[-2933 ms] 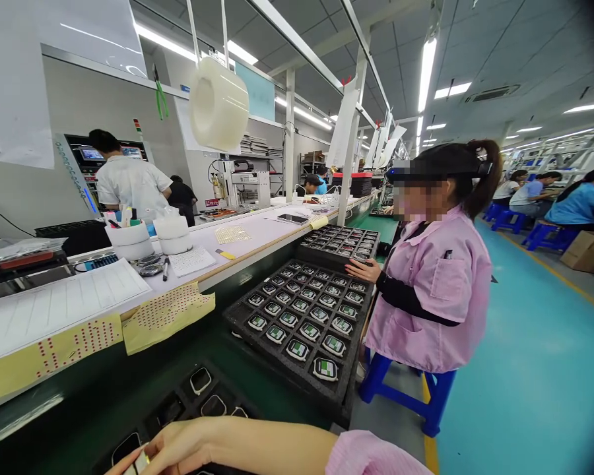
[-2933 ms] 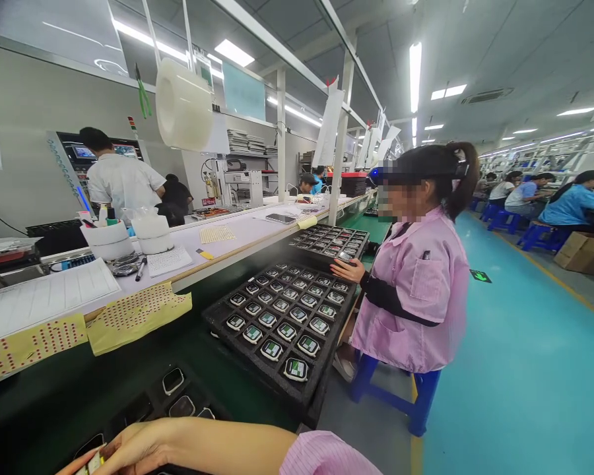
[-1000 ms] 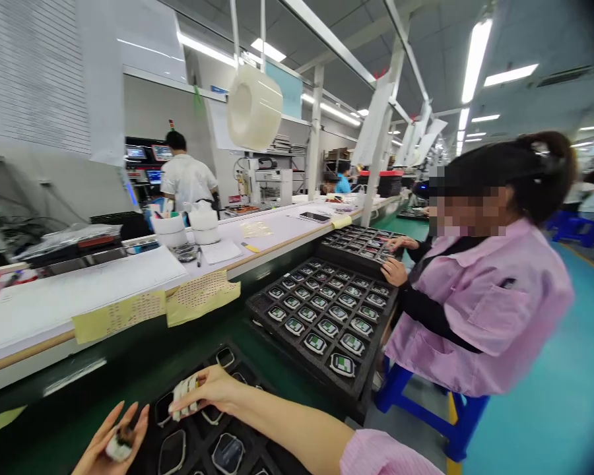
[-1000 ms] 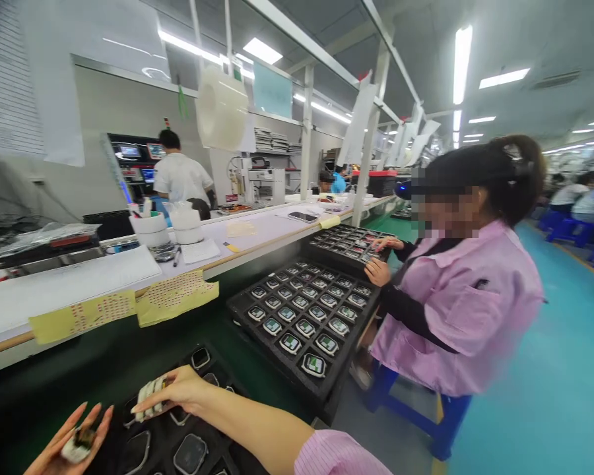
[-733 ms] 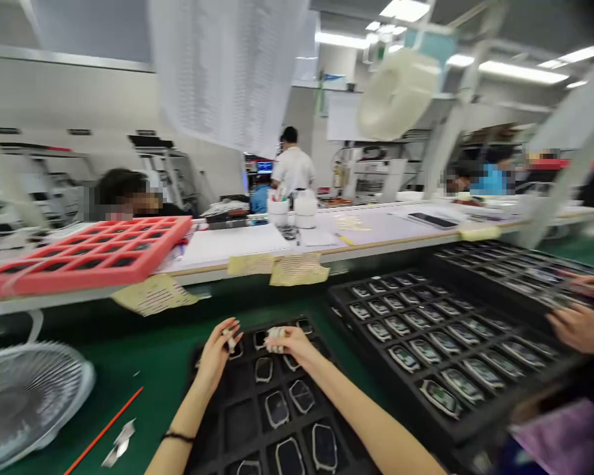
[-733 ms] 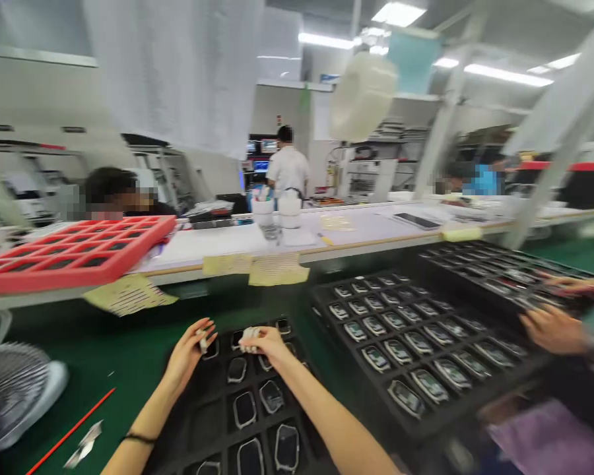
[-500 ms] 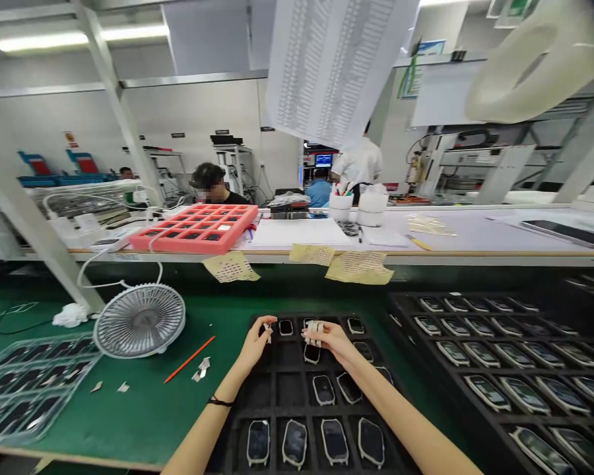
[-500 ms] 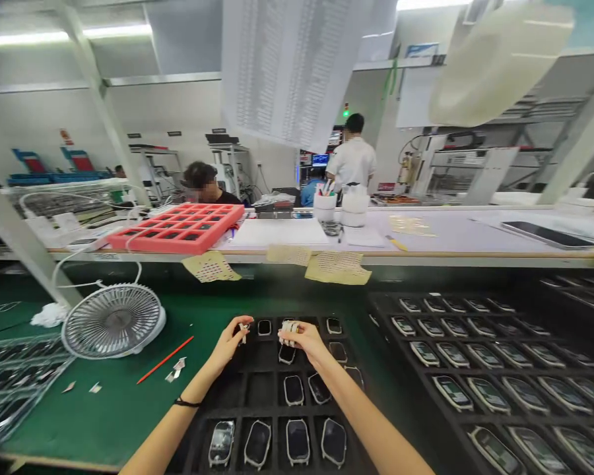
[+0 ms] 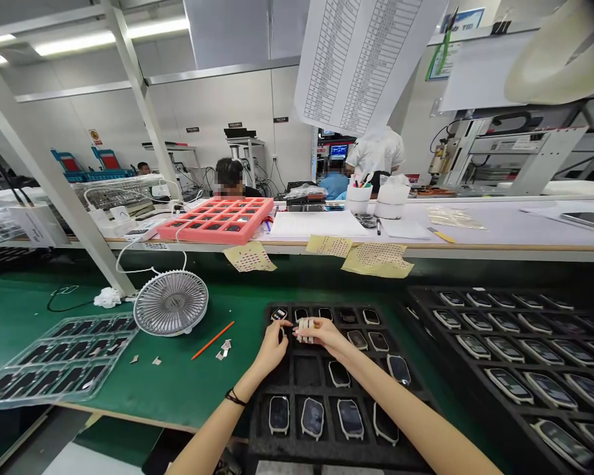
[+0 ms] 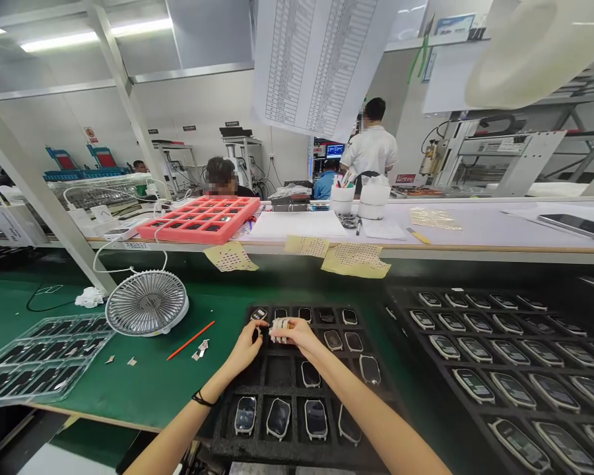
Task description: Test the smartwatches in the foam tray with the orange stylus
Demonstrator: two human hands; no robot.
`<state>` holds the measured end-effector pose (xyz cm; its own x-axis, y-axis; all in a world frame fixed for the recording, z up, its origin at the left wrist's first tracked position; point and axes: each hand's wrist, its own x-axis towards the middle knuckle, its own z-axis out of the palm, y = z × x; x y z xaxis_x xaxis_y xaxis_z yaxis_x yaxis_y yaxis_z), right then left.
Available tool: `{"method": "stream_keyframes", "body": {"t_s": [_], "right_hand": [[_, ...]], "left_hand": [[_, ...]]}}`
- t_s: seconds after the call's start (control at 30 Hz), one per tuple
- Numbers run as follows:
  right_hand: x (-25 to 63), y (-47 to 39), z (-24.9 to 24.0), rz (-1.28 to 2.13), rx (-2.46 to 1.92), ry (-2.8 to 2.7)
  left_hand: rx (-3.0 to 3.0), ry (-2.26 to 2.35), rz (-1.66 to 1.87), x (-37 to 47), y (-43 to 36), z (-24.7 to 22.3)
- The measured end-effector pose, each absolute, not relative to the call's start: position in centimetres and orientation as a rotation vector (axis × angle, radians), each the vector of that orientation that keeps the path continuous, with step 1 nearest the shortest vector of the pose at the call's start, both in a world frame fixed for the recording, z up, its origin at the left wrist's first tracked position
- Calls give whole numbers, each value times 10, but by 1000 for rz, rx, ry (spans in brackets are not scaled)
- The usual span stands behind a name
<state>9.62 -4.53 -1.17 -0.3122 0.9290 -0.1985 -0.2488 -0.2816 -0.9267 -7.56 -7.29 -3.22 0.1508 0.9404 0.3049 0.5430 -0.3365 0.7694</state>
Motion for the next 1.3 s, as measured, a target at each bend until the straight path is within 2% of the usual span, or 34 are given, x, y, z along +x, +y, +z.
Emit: {"method": "stream_keyframes", "body": {"t_s": [0.17, 0.37, 0.53, 0.63, 0.83, 1.03, 1.17, 1.3], "right_hand": [[100, -48, -8, 1789, -976, -1086], [96, -59, 0, 1893, -869, -1193], [90, -68, 2, 1870, -849, -1240], [88, -64, -1, 1746, -926, -1260], [81, -50, -15, 1334, -1136, -1487], [77, -54, -16, 1108, -1266, -1805], [97, -62, -2, 1004, -1300, -1941], [124, -97, 40, 888, -1250, -1966]], "left_hand": [[2087, 1368, 1043, -76, -88, -14], [2140, 986, 972, -77, -95, 8], [2126, 1060, 1078, -85, -97, 14], [2183, 1142, 1065, -99, -107, 13], [2241, 1262, 816, -122, -130, 1], [2410, 1263, 753, -97, -130, 9], [2571, 1225, 633, -68, -127, 2], [2662, 1232, 552, -57, -130, -9]]}}
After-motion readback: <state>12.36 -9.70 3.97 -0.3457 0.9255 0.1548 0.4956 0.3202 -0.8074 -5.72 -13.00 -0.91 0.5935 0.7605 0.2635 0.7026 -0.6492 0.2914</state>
